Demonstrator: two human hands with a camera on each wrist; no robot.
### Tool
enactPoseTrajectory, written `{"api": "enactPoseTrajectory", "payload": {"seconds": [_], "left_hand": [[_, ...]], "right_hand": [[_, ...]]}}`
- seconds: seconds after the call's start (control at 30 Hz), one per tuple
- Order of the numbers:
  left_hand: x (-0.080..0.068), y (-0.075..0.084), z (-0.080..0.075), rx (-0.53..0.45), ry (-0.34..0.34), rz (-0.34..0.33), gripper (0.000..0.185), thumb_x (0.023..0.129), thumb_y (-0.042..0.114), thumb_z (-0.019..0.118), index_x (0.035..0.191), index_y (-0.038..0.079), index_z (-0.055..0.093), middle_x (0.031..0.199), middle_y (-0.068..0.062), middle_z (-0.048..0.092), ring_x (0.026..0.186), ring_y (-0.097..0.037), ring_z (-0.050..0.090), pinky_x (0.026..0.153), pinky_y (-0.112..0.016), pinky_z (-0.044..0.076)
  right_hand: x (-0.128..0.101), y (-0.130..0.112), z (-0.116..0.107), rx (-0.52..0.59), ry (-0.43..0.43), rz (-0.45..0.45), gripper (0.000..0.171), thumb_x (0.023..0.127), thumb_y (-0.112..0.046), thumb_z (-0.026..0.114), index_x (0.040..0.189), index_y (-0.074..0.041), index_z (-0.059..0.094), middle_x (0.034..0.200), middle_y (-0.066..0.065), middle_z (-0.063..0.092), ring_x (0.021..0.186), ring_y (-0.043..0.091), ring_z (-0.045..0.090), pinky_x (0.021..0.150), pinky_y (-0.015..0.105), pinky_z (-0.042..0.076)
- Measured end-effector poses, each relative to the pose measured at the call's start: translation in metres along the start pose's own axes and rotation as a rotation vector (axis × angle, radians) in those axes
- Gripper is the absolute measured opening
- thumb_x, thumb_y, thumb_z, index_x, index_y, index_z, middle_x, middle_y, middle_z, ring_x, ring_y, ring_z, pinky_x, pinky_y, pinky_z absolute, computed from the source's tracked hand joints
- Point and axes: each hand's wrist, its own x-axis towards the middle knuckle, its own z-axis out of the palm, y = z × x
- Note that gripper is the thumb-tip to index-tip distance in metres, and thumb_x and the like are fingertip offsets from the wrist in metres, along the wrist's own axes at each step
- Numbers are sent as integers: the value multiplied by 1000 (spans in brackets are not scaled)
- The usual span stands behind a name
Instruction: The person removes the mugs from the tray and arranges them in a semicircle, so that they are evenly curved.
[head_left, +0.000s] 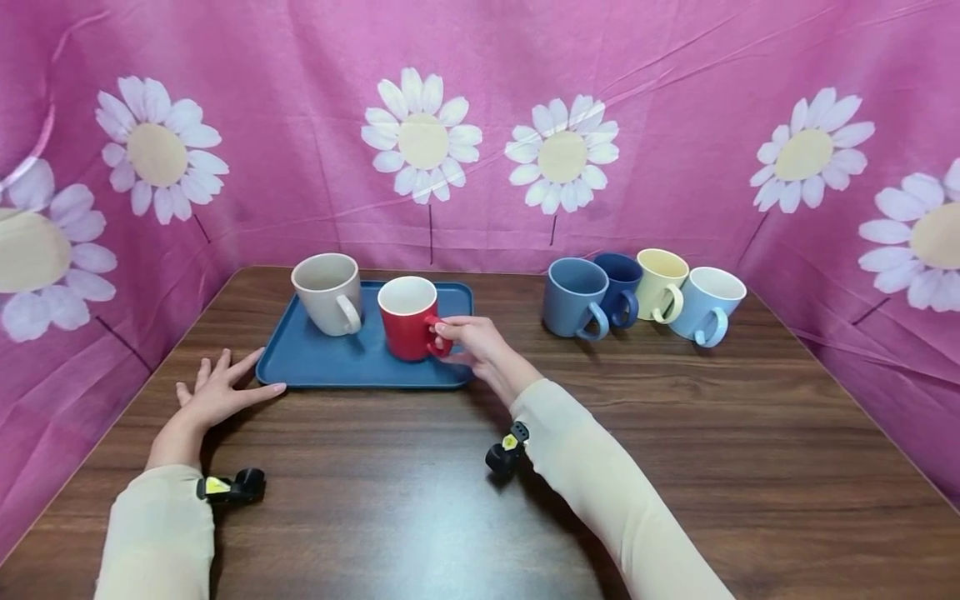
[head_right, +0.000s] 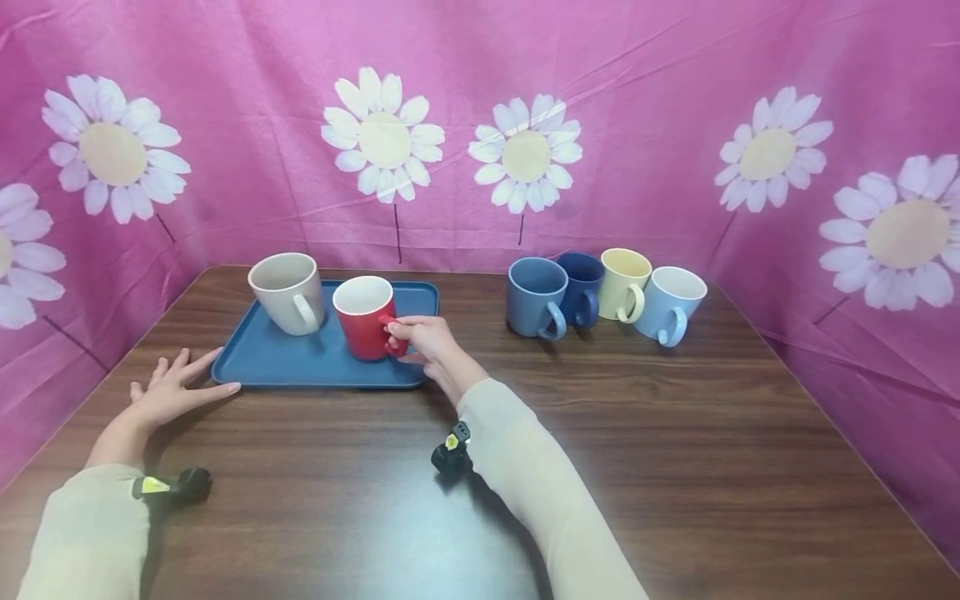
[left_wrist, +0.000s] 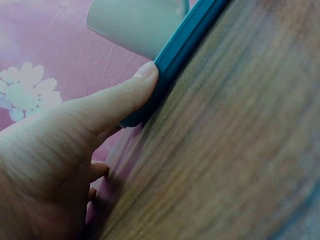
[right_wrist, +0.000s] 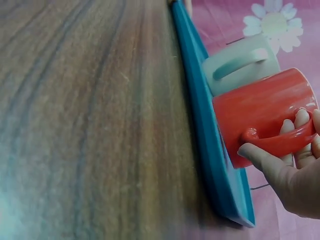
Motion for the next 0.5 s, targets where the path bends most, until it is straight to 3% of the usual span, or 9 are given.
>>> {"api": "enactPoseTrajectory", "payload": {"seconds": [0.3,0.5], "left_hand": [[-1,-1,1,3,1,6,90,75,54,55,139,11,10,133,-34,-14,114,-47,-25,74,-67,-21],[0,-3,2,4,2,6,90,75,54,55,139,11,9,133,-34,-14,114,-47,-26,74,-67,-20]], "right_hand": [[-29,-16,-9,114,-75,-42,9,83,0,54,87,2,62,62,9,55,70,22,56,85,51,35],[-49,-23,-22,126,-63,-68,14,83,0,53,96,5,58,64,8,56,64,17,53,86,50,34]]}}
